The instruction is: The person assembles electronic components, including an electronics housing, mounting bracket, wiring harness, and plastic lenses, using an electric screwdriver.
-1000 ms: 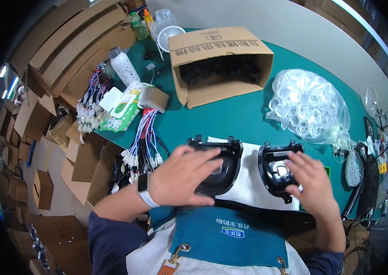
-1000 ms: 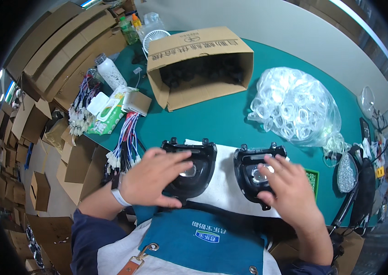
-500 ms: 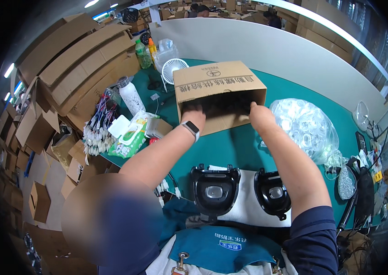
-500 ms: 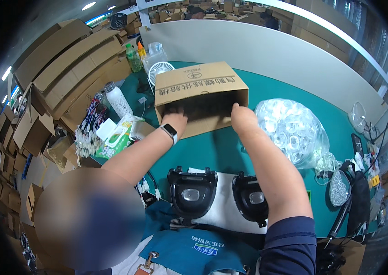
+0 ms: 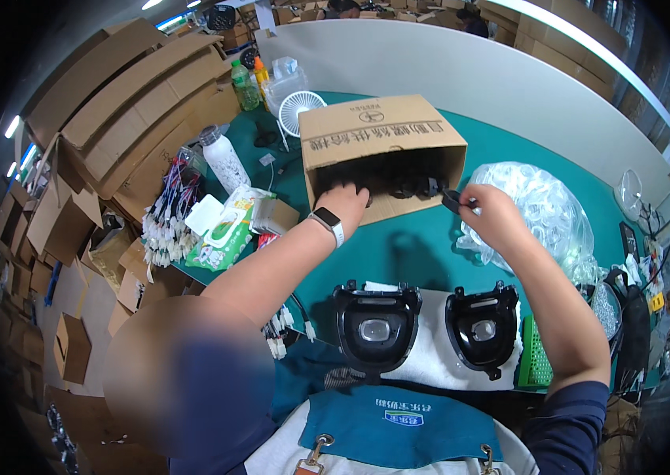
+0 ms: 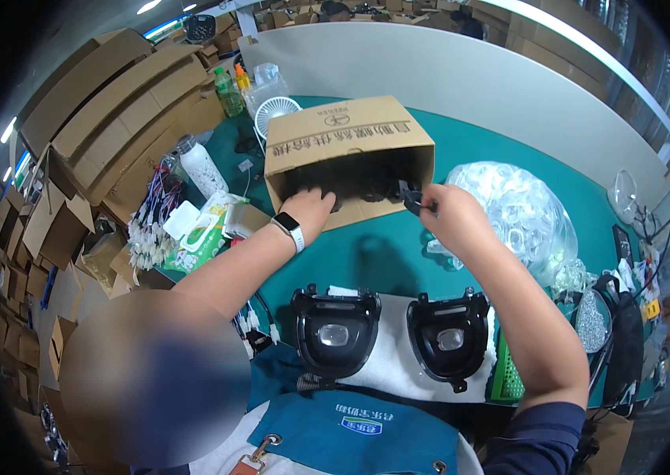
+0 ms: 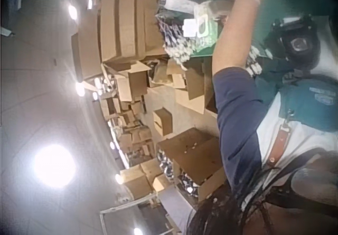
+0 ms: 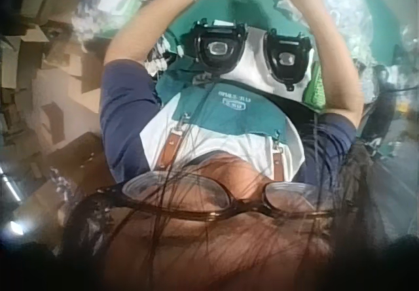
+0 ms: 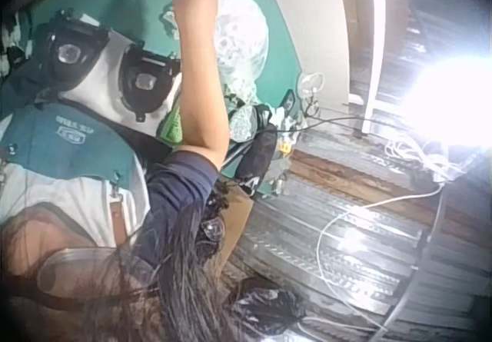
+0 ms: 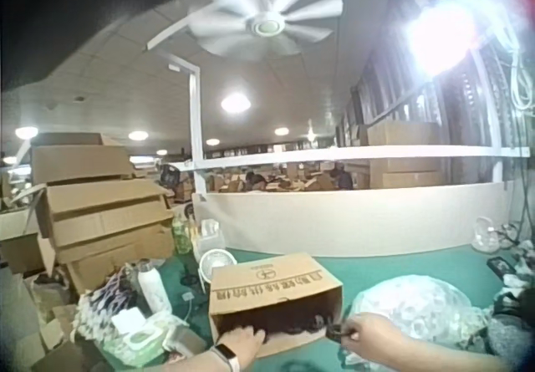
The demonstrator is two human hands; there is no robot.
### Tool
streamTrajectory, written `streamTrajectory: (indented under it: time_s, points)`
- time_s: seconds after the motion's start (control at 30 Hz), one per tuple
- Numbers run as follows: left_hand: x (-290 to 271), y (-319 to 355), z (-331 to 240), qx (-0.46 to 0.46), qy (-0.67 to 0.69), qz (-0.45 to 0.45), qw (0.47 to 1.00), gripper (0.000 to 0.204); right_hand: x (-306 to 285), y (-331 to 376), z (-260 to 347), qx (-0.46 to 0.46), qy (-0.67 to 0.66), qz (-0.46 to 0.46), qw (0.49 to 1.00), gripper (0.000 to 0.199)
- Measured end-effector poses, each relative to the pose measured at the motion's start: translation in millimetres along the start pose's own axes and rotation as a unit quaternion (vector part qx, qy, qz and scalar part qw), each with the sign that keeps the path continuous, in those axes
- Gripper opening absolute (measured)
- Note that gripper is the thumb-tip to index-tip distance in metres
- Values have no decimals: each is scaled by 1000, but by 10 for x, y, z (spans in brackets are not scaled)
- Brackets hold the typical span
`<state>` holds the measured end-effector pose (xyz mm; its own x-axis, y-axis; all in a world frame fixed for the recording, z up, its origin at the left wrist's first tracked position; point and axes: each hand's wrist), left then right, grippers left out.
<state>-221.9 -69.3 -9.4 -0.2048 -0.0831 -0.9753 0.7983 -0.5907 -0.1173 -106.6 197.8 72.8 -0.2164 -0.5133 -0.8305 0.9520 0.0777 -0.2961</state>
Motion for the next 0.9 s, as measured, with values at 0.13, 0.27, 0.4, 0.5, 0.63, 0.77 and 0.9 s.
streamTrajectory:
  time_s: [0.13, 0.27, 0.4, 0.5, 0.63, 0.77, 0.9]
  points:
    - [-223, 193, -154, 26, 80, -58, 995, 45, -293, 844, 161, -40, -49, -35, 997, 14]
    - [-639, 666, -408, 137, 349, -81, 924, 40, -433, 1490, 145, -21, -137, 50, 989, 25]
    - [-1105, 1306, -659, 265, 347, -85, 896, 47, -406, 1830, 31, -99, -102, 70, 987, 27]
    - [-1084, 1565, -769, 281, 295, -110, 906, 48, -337, 1926, -49, -82, -107, 57, 989, 26]
    - [-917, 1658, -749, 225, 283, -113, 926, 49, -292, 1933, -101, -98, -86, 35, 991, 24]
    - [-867, 1786, -754, 153, 224, -105, 957, 44, -186, 1921, -80, -94, -73, 2, 993, 23]
    - [-716, 1804, -855, 117, 195, -94, 969, 39, -140, 1993, -117, -81, -70, 18, 994, 21]
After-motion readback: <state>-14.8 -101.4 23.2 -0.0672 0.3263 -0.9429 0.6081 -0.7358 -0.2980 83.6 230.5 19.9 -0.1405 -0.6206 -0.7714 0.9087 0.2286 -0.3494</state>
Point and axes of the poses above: each hand's wrist, its own y-axis away from the middle knuckle, its own x-axis out of the palm, z = x × y, and after that the axes turned 2 degrees about -y, right-handed
